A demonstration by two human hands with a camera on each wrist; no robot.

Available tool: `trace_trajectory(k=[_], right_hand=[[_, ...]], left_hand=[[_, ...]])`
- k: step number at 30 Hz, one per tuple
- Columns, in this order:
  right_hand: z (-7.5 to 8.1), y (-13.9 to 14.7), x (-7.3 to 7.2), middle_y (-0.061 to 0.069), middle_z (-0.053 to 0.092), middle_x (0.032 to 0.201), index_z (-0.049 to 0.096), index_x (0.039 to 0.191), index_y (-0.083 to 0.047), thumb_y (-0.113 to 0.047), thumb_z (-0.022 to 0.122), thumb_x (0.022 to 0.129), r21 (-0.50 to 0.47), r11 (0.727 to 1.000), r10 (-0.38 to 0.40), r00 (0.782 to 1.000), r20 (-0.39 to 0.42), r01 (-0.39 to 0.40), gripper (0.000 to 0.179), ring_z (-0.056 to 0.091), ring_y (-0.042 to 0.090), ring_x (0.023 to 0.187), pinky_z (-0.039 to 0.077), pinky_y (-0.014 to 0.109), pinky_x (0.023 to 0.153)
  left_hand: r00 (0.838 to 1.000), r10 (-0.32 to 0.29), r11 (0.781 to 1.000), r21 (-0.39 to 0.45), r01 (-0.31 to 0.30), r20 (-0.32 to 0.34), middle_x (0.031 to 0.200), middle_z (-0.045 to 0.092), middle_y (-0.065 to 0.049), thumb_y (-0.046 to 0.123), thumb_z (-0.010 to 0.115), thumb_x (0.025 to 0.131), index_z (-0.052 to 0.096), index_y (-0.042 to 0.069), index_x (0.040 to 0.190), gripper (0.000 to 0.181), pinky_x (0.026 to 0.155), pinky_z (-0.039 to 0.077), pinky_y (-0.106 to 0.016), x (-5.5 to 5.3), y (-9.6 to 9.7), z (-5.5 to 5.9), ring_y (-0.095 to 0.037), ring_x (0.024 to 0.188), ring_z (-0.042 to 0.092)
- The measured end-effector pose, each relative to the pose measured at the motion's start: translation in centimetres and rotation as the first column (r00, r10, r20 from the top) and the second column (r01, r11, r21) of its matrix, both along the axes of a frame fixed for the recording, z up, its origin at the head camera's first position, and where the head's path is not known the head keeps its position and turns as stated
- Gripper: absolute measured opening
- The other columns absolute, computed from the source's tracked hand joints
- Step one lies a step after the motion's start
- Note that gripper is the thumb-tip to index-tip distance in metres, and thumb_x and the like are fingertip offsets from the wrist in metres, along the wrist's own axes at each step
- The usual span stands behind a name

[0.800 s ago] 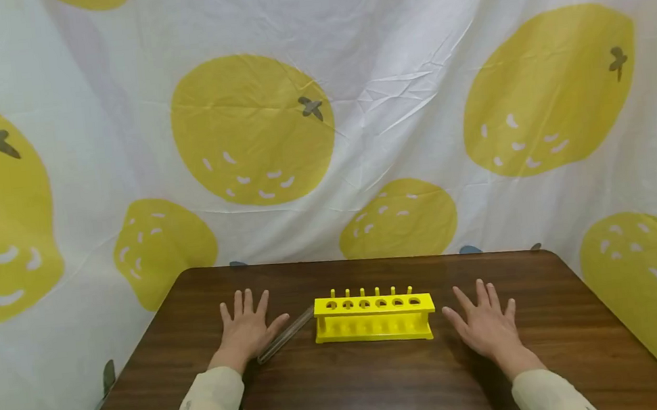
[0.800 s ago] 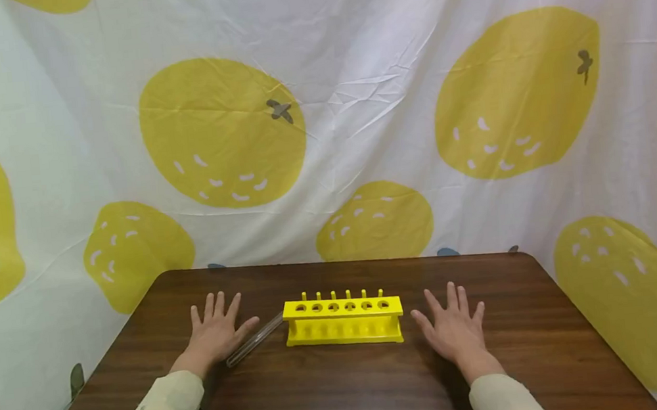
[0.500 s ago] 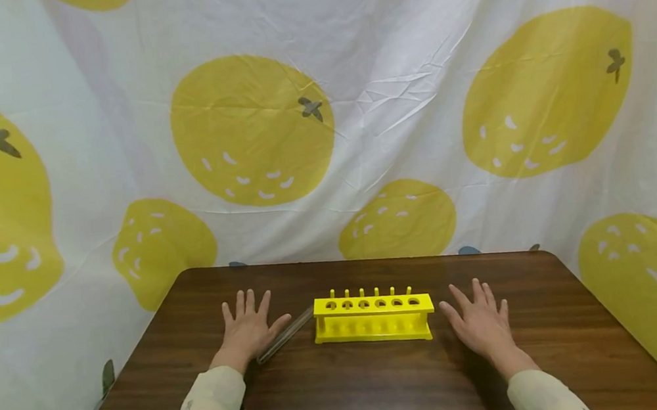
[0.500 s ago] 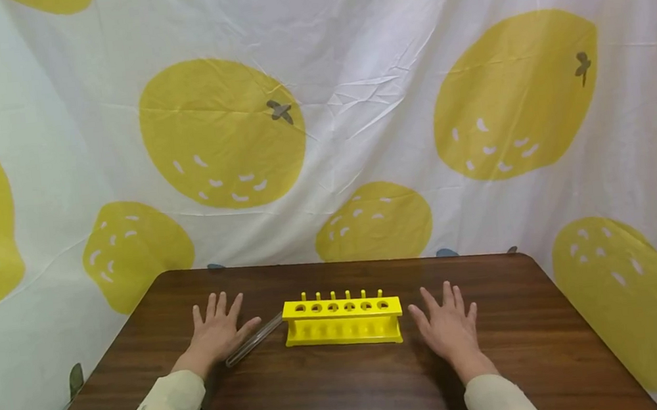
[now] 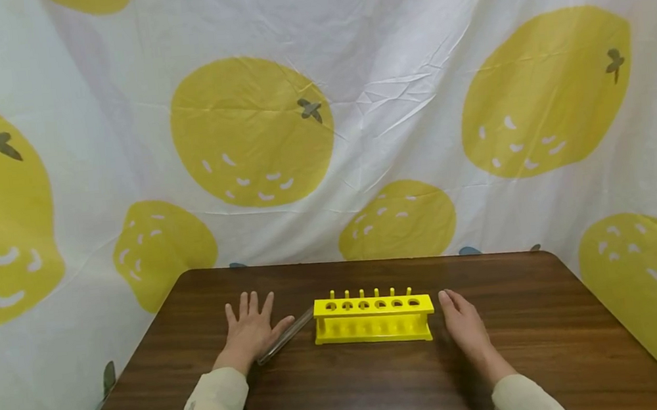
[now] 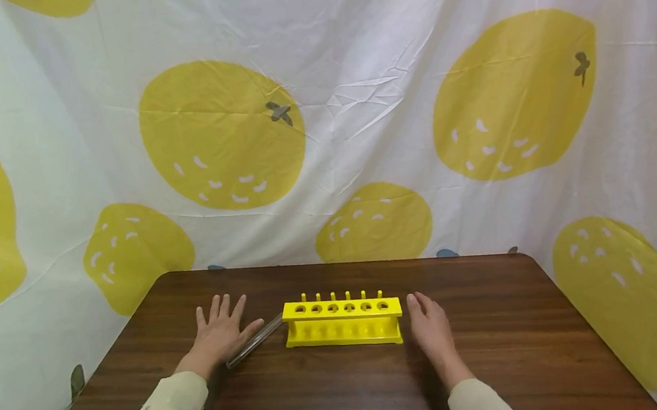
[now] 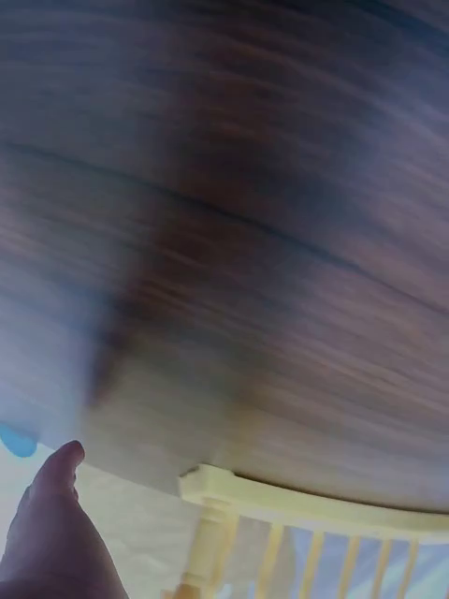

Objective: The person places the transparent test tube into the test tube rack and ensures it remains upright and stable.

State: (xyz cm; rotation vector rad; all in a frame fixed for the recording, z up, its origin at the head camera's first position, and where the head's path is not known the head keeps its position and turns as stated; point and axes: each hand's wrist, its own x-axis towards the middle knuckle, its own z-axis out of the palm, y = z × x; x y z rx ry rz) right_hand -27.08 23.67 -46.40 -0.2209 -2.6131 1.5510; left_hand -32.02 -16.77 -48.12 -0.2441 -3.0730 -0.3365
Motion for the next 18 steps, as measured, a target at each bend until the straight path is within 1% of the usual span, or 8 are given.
trace_trajectory(k=[2,4,8,12,13,18], right_hand=[[0.0,-0.5,0.2,0.028,0.029,0.155,0.029,0.152,0.004,-0.057,0.032,0.104,-0.102,0.994,-0.024,1.0,0.02,0.026,0.078,0.024,0.045,0.143,0.019,0.058,0.115],[0.0,-1.0,0.4,0.028,0.027,0.155,0.03,0.151,0.003,-0.058,0.034,0.103,-0.184,0.981,-0.046,0.998,0.039,0.052,0.079,0.023,0.044,0.143,0.019,0.058,0.115],[0.0,-1.8,0.5,0.028,0.026,0.156,0.031,0.15,0.005,-0.054,0.039,0.103,-0.298,0.95,-0.08,0.995,0.061,0.095,0.076,0.022,0.045,0.144,0.019,0.057,0.115],[0.0,-2.4,0.7,0.029,0.026,0.156,0.031,0.15,0.007,-0.049,0.041,0.104,-0.358,0.925,-0.103,0.991,0.08,0.125,0.073,0.021,0.044,0.144,0.018,0.056,0.116],[0.0,-2.6,0.7,0.029,0.026,0.155,0.031,0.149,0.009,-0.048,0.041,0.105,-0.368,0.921,-0.108,0.991,0.074,0.128,0.073,0.021,0.045,0.144,0.018,0.056,0.116],[-0.2,-3.1,0.8,0.03,0.027,0.154,0.032,0.148,0.01,-0.043,0.04,0.106,-0.386,0.912,-0.117,0.99,0.072,0.136,0.069,0.022,0.045,0.143,0.019,0.056,0.116]], left_hand=[[1.0,0.0,1.0,0.002,0.0,0.007,0.16,0.013,-0.029,0.066,0.04,0.098,0.023,0.01,0.158,0.084,0.111,-0.006,-0.069,0.1,0.0,0.1,-0.046,0.148,0.0],[1.0,0.0,1.0,0.001,0.0,0.012,0.16,0.013,-0.029,0.066,0.039,0.098,0.023,0.011,0.159,0.084,0.111,-0.007,-0.068,0.2,0.0,0.1,-0.046,0.148,-0.001],[1.0,-0.003,1.0,0.003,0.003,0.014,0.16,0.012,-0.029,0.066,0.039,0.098,0.023,0.01,0.158,0.084,0.111,-0.007,-0.069,0.3,0.0,0.2,-0.046,0.148,-0.001],[1.0,-0.004,1.0,-0.004,0.004,0.015,0.16,0.011,-0.029,0.066,0.039,0.098,0.021,0.011,0.159,0.084,0.111,-0.006,-0.068,0.4,0.0,0.3,-0.046,0.148,-0.001],[1.0,-0.004,1.0,-0.004,0.004,0.011,0.16,0.012,-0.029,0.065,0.04,0.098,0.022,0.01,0.159,0.084,0.111,-0.006,-0.068,0.4,0.0,0.3,-0.046,0.148,0.0],[1.0,-0.006,1.0,0.001,0.006,0.011,0.159,0.013,-0.03,0.064,0.041,0.098,0.024,0.009,0.158,0.083,0.111,-0.005,-0.069,0.6,0.2,0.6,-0.047,0.148,0.001]])
